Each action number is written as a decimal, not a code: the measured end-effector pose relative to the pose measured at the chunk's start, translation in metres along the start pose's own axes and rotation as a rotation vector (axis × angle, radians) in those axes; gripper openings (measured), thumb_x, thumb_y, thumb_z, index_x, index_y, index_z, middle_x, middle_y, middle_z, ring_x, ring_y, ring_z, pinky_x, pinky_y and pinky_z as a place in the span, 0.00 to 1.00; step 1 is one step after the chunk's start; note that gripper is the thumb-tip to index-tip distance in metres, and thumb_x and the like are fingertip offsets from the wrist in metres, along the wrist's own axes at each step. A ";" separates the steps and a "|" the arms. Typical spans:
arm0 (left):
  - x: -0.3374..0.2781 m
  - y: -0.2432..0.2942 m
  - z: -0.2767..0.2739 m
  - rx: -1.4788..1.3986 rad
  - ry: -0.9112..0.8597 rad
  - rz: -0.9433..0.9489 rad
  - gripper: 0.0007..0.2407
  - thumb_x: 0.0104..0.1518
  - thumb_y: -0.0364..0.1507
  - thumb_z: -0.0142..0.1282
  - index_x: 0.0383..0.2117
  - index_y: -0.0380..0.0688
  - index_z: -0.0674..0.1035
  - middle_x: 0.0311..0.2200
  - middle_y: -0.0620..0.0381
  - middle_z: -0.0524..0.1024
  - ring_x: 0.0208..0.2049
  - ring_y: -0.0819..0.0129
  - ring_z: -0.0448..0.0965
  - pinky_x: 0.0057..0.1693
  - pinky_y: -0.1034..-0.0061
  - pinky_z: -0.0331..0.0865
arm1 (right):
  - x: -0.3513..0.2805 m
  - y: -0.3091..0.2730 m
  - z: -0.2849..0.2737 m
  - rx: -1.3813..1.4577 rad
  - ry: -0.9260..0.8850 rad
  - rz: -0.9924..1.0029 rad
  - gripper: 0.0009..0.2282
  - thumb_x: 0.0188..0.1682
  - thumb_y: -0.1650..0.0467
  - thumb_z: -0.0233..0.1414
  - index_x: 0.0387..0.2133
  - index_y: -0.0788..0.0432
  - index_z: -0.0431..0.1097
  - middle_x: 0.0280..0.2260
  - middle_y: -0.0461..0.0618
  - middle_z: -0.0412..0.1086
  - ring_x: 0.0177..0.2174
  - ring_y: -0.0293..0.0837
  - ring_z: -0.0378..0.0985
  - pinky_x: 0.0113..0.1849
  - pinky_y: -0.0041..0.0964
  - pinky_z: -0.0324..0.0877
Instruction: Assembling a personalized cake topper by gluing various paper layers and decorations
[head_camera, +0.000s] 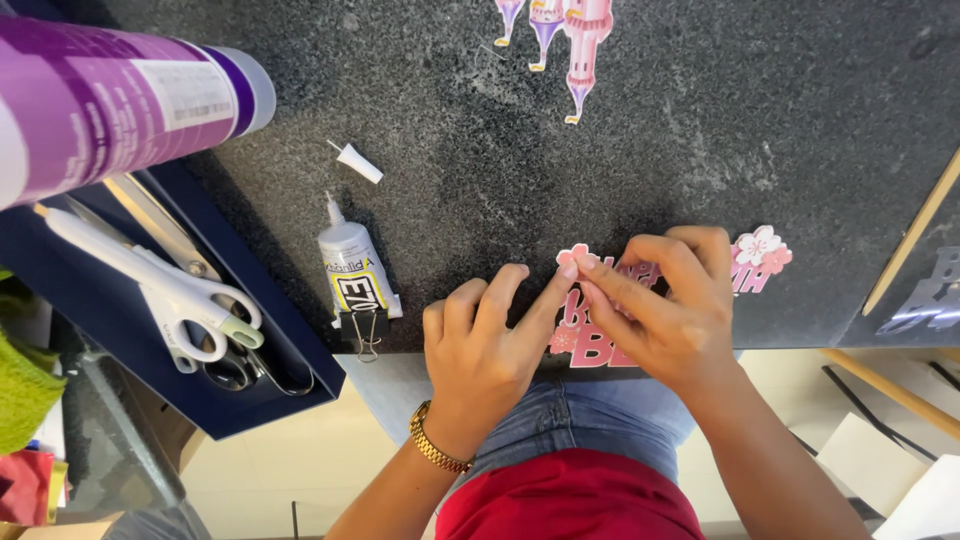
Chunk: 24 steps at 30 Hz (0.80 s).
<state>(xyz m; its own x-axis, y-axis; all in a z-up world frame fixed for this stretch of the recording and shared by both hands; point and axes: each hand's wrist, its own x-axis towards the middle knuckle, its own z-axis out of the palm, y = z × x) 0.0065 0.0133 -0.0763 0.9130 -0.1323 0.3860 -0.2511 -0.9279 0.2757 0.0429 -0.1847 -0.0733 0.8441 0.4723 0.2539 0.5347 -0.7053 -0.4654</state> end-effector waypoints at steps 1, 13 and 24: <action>-0.001 0.000 0.000 0.003 0.005 0.003 0.11 0.63 0.32 0.52 0.44 0.72 0.84 0.39 0.63 0.75 0.34 0.68 0.70 0.38 0.75 0.59 | 0.002 0.000 -0.001 -0.001 0.006 -0.004 0.06 0.49 0.69 0.63 0.38 0.52 0.83 0.35 0.51 0.69 0.35 0.54 0.69 0.39 0.45 0.70; -0.021 0.002 -0.010 -0.102 -0.206 -0.022 0.17 0.70 0.46 0.42 0.58 0.63 0.78 0.50 0.61 0.75 0.43 0.65 0.75 0.47 0.67 0.66 | -0.025 -0.009 -0.032 0.313 0.201 0.347 0.08 0.57 0.74 0.50 0.39 0.68 0.76 0.33 0.58 0.71 0.35 0.52 0.67 0.46 0.47 0.62; -0.022 0.011 0.003 0.219 0.066 0.086 0.16 0.70 0.46 0.34 0.55 0.84 0.77 0.55 0.68 0.70 0.44 0.67 0.65 0.43 0.73 0.54 | -0.032 -0.021 -0.009 0.095 0.190 0.083 0.04 0.48 0.75 0.59 0.34 0.61 0.80 0.34 0.53 0.74 0.35 0.53 0.71 0.41 0.45 0.71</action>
<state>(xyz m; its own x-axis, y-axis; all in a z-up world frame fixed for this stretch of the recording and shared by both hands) -0.0156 0.0055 -0.0844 0.8663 -0.1976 0.4589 -0.2445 -0.9686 0.0444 0.0052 -0.1896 -0.0639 0.8825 0.3005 0.3619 0.4642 -0.6804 -0.5671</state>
